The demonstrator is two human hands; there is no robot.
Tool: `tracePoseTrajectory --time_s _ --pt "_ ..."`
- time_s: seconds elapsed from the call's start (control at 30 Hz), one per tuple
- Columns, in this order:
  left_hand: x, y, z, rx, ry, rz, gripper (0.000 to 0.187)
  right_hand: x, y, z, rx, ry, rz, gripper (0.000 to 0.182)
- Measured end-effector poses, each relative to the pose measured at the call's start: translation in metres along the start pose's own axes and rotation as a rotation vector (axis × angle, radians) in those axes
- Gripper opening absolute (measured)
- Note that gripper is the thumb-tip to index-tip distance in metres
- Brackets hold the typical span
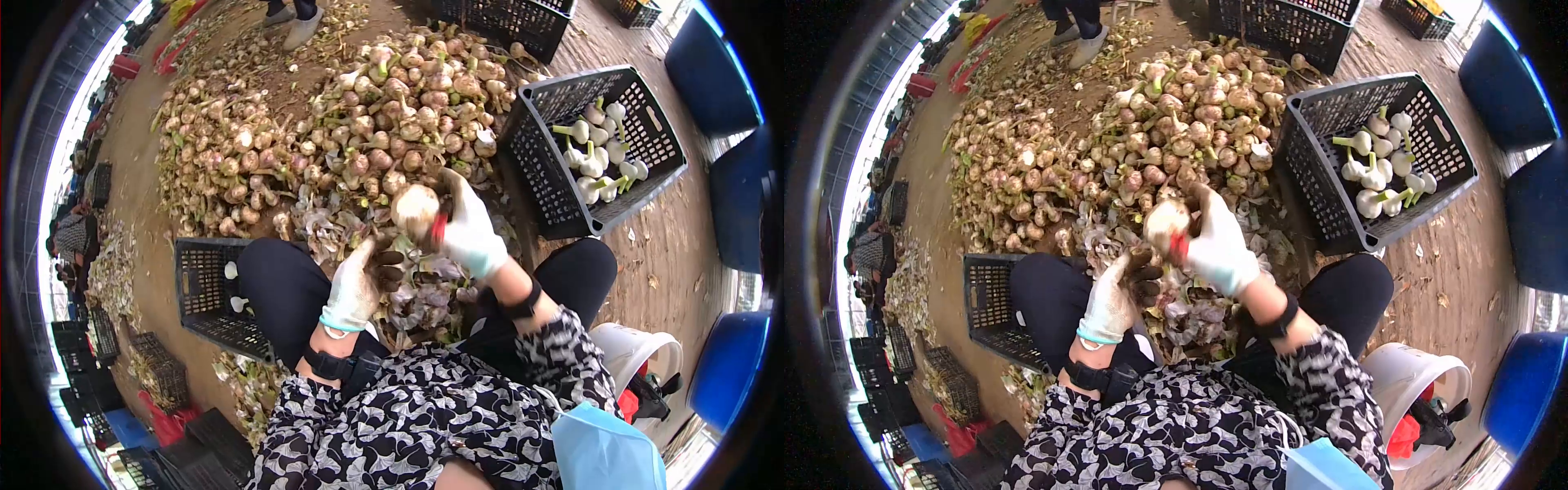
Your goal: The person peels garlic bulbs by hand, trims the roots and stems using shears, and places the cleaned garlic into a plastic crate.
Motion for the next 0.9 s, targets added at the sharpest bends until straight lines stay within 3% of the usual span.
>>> tracePoseTrajectory --time_s 0.07,0.13,0.2,0.27,0.3,0.33,0.4,0.43,0.47,0.53,0.6,0.67,0.73,0.8,0.83,0.9 --pt "-0.002 0.01 -0.019 0.07 0.039 0.073 0.048 0.047 0.023 0.01 0.011 0.057 0.24 0.073" --pt "-0.006 0.027 -0.063 0.164 0.252 0.06 0.051 0.051 0.05 -0.001 0.062 0.193 0.45 0.075" --pt "0.002 0.023 -0.048 0.252 0.269 0.079 0.051 0.062 0.063 -0.001 0.112 0.028 0.508 0.057" --pt "-0.011 0.026 -0.05 0.271 0.244 -0.076 0.05 0.048 0.062 0.012 0.061 -0.139 0.429 0.048" --pt "-0.005 0.017 -0.028 0.18 0.236 -0.146 0.053 0.0 0.07 -0.002 -0.02 -0.747 -0.105 0.03" --pt "-0.004 0.02 -0.032 0.181 0.235 -0.145 0.053 0.002 0.064 0.003 -0.175 -0.884 -0.306 0.021" --pt "-0.019 0.035 -0.047 0.106 -0.253 -0.502 0.057 -0.034 0.052 -0.008 0.092 -0.697 -0.3 0.023" --pt "-0.018 0.038 -0.049 0.052 -0.402 -0.544 0.065 -0.041 0.063 -0.025 0.086 -1.199 -0.721 0.033" --pt "-0.02 0.044 -0.057 0.005 -0.591 -0.608 0.071 -0.036 0.072 -0.023 0.211 -1.046 -0.671 0.034" --pt "-0.019 0.045 -0.063 -0.06 -0.979 -0.916 0.074 -0.03 0.064 -0.028 0.189 -0.859 -0.342 0.033" --pt "-0.014 0.047 -0.066 -0.013 -0.902 -0.933 0.077 -0.033 0.063 -0.028 0.113 -0.873 -0.308 0.029" --pt "-0.012 0.051 -0.071 -0.017 -1.245 -1.114 0.081 0.011 0.051 0.002 0.208 -0.29 0.044 0.027" --pt "-0.01 0.048 -0.07 -0.032 -1.274 -1.078 0.083 0.007 0.047 0.003 0.156 -0.334 0.143 0.027" --pt "-0.011 0.044 -0.065 0.062 -0.986 -0.954 0.083 0.013 0.05 0.006 0.283 -0.198 0.249 0.032" --pt "-0.016 0.047 -0.073 0.11 -0.919 -0.939 0.082 0.003 0.05 0.004 0.277 -0.306 0.242 0.039" --pt "-0.017 0.048 -0.071 0.097 -1.023 -1.004 0.082 -0.005 0.048 0.009 0.295 -0.281 0.301 0.028"
Point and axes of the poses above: each hand's wrist, its own y-axis away from the middle knuckle, its own z-axis out of the back of the hand, x = y × z, the point moved 5 cm from there along -y, towards the middle knuckle, and after that the axes turned 5 degrees about z, right-handed, at the moved point
